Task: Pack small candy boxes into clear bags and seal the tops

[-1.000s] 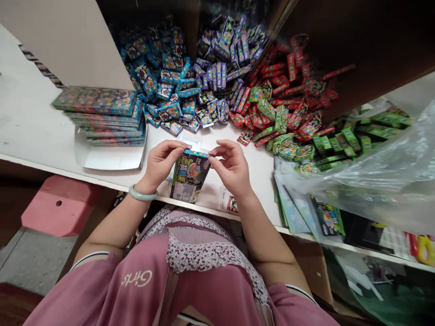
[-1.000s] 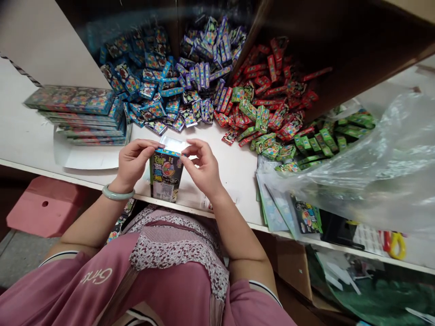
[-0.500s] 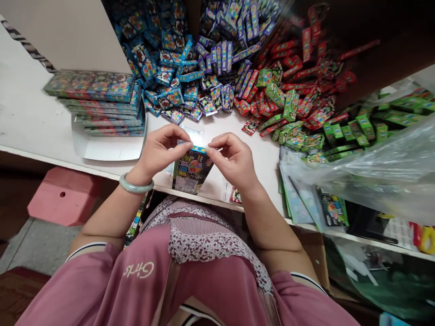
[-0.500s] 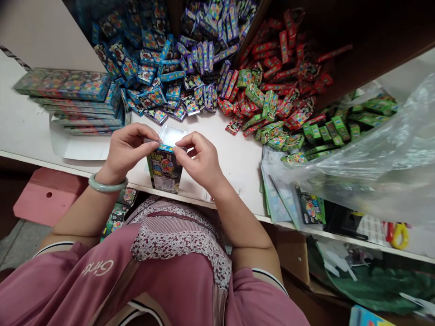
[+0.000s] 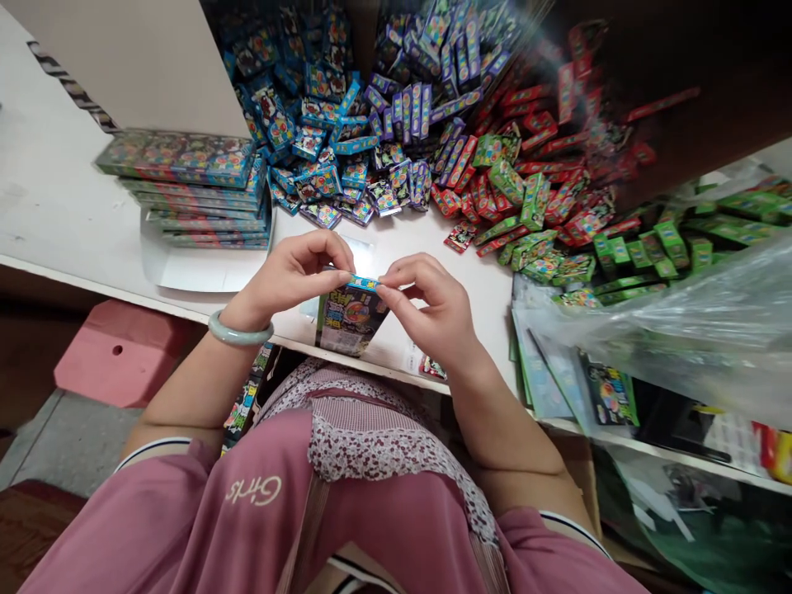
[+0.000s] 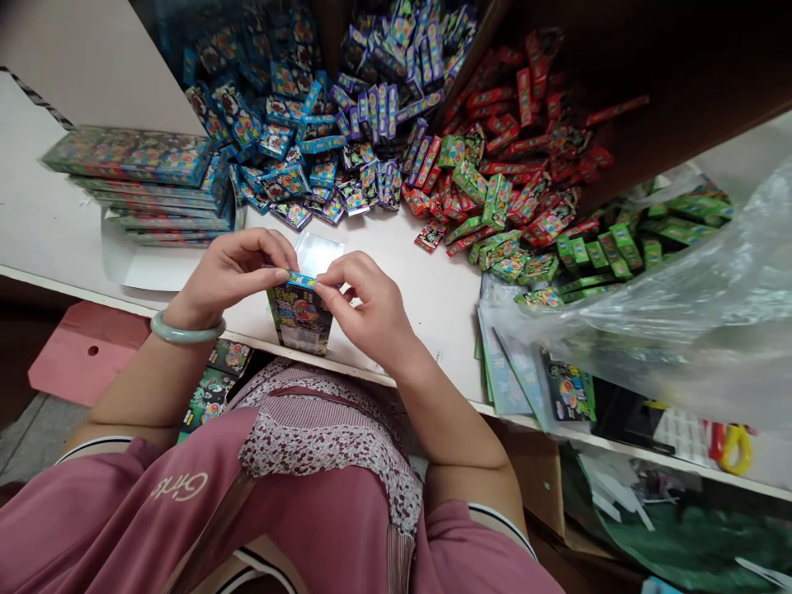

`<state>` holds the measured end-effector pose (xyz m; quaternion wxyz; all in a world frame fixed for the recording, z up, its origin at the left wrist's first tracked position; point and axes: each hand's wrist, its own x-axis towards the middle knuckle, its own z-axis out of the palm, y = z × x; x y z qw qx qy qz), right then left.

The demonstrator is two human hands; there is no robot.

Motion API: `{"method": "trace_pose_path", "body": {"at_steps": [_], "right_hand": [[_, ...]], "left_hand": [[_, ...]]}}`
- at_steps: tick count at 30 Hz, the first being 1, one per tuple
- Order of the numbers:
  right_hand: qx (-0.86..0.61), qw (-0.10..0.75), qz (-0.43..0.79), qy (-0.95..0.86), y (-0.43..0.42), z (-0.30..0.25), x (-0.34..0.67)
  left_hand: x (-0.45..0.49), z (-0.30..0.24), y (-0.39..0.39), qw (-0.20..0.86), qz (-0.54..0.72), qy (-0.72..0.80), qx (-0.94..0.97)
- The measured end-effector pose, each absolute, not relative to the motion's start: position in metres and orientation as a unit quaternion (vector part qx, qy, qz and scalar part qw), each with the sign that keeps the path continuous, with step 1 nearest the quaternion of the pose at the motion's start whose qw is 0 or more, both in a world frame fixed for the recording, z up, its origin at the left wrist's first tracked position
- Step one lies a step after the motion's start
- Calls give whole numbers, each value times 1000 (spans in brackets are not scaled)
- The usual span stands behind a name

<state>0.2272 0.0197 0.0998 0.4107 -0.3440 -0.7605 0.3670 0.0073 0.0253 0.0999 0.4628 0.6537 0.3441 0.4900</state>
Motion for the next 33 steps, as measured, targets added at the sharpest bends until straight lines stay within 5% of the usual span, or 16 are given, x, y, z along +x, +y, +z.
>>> {"method": "trace_pose_path", "body": {"at_steps": [33], "right_hand": [[-324, 458, 239, -793, 9, 96, 226]], "left_hand": [[4, 101, 16, 380, 443, 387, 714]]}}
